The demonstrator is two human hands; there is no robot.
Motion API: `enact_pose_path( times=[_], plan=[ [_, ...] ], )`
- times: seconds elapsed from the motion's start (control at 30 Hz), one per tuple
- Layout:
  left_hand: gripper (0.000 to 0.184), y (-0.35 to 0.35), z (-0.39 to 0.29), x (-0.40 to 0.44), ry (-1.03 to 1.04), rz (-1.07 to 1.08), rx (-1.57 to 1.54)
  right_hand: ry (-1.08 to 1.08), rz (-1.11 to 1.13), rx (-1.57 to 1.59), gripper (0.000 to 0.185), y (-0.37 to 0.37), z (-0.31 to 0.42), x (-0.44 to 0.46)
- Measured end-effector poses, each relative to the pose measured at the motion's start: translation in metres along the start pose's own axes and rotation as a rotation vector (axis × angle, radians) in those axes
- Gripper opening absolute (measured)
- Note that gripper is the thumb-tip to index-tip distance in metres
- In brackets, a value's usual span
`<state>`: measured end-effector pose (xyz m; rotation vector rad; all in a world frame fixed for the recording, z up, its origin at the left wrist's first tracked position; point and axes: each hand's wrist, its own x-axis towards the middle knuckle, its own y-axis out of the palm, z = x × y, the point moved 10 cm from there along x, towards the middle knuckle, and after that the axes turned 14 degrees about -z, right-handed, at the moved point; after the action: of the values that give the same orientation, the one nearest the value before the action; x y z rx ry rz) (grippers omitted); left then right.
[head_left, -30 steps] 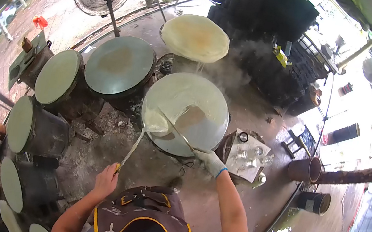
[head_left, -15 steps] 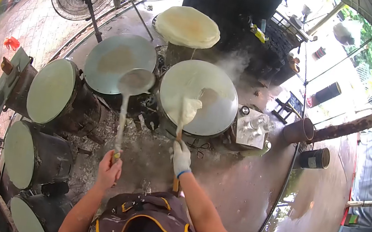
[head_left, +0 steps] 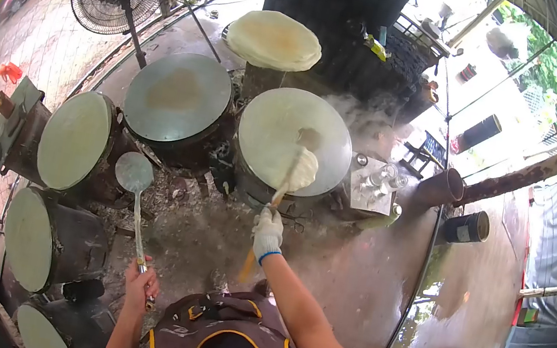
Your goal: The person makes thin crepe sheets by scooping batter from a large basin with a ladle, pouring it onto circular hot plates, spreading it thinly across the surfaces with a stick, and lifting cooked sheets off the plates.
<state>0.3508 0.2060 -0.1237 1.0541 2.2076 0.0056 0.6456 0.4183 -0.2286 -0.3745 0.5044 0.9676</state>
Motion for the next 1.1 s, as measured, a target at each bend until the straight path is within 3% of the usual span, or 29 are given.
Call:
enact_pose_path(
  times=[0.1, 0.13, 0.23, 0.27, 0.33, 0.4, 0.5, 0.53, 0.67, 0.77, 0.9, 0.93, 1.03, 1.1],
  plan=[
    [0.026, 0.003, 0.008, -0.008, -0.042, -0.023, -0.023, -0.181, 0.205, -0.388, 0.027, -0.020, -0.024, 0.020],
    [0.025, 0.007, 0.011, -0.009, -0.050, -0.027, -0.032, -0.266, 0.114, -0.262, 0.027, -0.038, -0.035, 0.053],
    [0.025, 0.021, 0.018, -0.015, -0.038, 0.003, -0.055, -0.035, 0.040, -0.166, 0.034, -0.066, 0.016, 0.052],
    [0.025, 0.030, 0.020, -0.020, -0.041, 0.005, -0.068, -0.060, 0.083, -0.157, 0.031, -0.063, 0.038, 0.041],
    [0.025, 0.055, 0.022, -0.029, -0.040, 0.009, -0.094, -0.262, 0.420, -0.272, 0.031, -0.049, 0.014, 0.037],
    [0.024, 0.077, 0.030, -0.034, -0.037, 0.020, -0.099, -0.050, 0.485, -0.546, 0.031, -0.084, 0.019, 0.006],
    [0.024, 0.120, 0.046, -0.045, -0.025, 0.036, -0.104, -0.028, 0.346, -0.299, 0.031, -0.134, 0.012, 0.066],
    [0.024, 0.134, 0.051, -0.049, -0.023, 0.039, -0.099, -0.021, 0.309, -0.409, 0.037, -0.150, 0.039, 0.073],
    [0.024, 0.190, 0.076, -0.062, -0.015, 0.064, -0.112, -0.288, 0.326, -0.454, 0.032, -0.161, 0.089, 0.127],
    [0.023, 0.229, 0.085, -0.069, 0.005, 0.080, -0.089, -0.558, 0.489, -0.848, 0.031, -0.182, 0.092, 0.128],
    [0.022, 0.262, 0.093, -0.081, 0.027, 0.044, -0.067, -0.670, 0.311, -0.849, 0.034, -0.172, 0.157, 0.182],
    [0.021, 0.266, 0.094, -0.083, 0.032, 0.029, -0.065, -0.588, 0.314, -0.817, 0.033, -0.166, 0.174, 0.182],
    [0.022, 0.276, 0.094, -0.085, 0.039, 0.039, -0.080, -0.666, 0.538, -0.733, 0.032, -0.155, 0.166, 0.165],
    [0.023, 0.276, 0.093, -0.081, 0.042, 0.041, -0.099, -0.643, 0.647, -0.834, 0.033, -0.176, 0.140, 0.154]
  ],
)
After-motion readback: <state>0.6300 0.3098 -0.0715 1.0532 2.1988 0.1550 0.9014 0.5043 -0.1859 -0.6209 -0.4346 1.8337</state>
